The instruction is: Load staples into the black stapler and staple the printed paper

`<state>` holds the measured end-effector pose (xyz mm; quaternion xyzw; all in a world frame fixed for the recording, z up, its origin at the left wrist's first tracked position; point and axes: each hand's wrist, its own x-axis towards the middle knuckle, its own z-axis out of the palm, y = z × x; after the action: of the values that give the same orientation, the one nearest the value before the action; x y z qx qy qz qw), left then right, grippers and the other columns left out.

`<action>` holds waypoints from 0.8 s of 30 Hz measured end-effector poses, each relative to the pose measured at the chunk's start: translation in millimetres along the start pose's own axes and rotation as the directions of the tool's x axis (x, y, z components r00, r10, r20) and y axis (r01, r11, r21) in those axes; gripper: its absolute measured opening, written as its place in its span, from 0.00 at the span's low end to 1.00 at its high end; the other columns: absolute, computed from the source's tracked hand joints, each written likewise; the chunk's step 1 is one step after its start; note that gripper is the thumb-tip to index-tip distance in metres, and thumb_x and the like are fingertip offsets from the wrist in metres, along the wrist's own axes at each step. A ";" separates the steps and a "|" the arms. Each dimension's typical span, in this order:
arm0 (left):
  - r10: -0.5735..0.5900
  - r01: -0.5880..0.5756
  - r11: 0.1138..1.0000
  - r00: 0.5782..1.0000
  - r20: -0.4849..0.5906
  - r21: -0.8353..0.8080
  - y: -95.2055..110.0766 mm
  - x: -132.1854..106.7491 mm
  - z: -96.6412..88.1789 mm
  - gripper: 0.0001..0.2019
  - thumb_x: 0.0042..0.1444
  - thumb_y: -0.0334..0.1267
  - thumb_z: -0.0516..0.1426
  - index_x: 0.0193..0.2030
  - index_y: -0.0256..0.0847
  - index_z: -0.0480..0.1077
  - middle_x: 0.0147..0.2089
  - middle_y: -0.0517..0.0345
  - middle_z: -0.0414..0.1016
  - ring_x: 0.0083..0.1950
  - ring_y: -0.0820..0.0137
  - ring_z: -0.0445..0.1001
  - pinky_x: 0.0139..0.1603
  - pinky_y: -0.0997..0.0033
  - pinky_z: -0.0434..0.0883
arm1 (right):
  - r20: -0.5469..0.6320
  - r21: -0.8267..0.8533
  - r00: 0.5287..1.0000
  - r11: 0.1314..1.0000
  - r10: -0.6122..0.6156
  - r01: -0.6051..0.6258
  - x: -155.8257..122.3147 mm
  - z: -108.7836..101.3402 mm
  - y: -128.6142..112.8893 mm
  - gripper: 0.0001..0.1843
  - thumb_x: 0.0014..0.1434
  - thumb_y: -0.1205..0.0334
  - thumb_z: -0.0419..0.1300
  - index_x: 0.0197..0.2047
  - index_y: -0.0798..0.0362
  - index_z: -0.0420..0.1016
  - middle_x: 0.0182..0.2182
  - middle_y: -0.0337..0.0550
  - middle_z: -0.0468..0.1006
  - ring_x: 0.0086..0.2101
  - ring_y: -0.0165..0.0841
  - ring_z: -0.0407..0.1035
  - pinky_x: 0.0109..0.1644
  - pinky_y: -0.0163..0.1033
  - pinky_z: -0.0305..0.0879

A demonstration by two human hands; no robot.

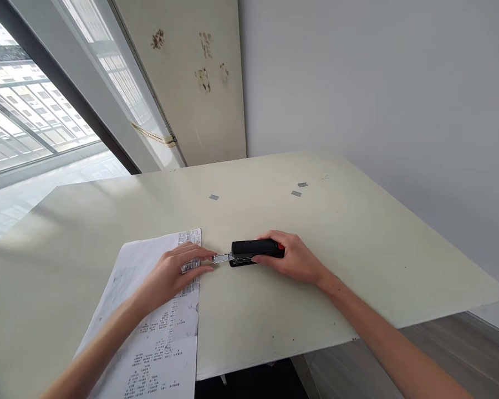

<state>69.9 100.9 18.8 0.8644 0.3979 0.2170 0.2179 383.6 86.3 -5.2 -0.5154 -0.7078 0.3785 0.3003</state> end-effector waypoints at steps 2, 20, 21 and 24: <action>0.062 -0.058 0.996 0.997 0.055 -0.072 -4.9 1.8 -5.4 0.11 0.69 0.50 0.60 0.49 0.51 0.81 0.43 0.60 0.84 0.44 0.65 0.81 0.48 0.61 0.77 | 0.007 0.015 1.000 1.000 -0.006 0.006 0.7 -0.7 0.4 0.19 0.61 0.42 0.67 0.47 0.45 0.79 0.39 0.40 0.82 0.36 0.38 0.72 0.39 0.41 0.66; 0.261 -0.266 0.963 0.959 0.110 0.037 -2.3 62.2 19.5 0.16 0.67 0.51 0.63 0.32 0.43 0.78 0.29 0.62 0.77 0.32 0.71 0.73 0.33 0.70 0.63 | 0.033 0.077 0.992 0.990 -0.121 0.118 1.5 0.8 7.0 0.13 0.61 0.49 0.70 0.45 0.44 0.77 0.40 0.38 0.81 0.36 0.36 0.70 0.38 0.41 0.62; 0.248 -0.254 0.966 0.962 0.114 0.043 -0.7 62.5 19.9 0.16 0.67 0.51 0.62 0.32 0.44 0.78 0.29 0.62 0.77 0.32 0.71 0.73 0.33 0.70 0.62 | 0.030 0.080 0.992 0.990 -0.121 0.118 1.5 0.8 6.5 0.12 0.61 0.49 0.70 0.44 0.44 0.77 0.39 0.38 0.81 0.36 0.36 0.69 0.38 0.41 0.62; 0.197 -0.204 0.978 0.971 0.132 0.044 5.1 60.6 18.4 0.16 0.66 0.52 0.63 0.32 0.43 0.77 0.30 0.62 0.77 0.33 0.71 0.74 0.31 0.71 0.61 | 0.035 0.091 0.993 0.990 -0.110 0.107 1.2 -0.2 5.6 0.12 0.61 0.51 0.71 0.45 0.44 0.77 0.39 0.38 0.81 0.36 0.36 0.69 0.39 0.41 0.62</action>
<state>118.8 141.5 18.9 0.9181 0.2998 0.1711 0.1949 386.2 88.5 -9.7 -0.4546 -0.7231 0.4030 0.3286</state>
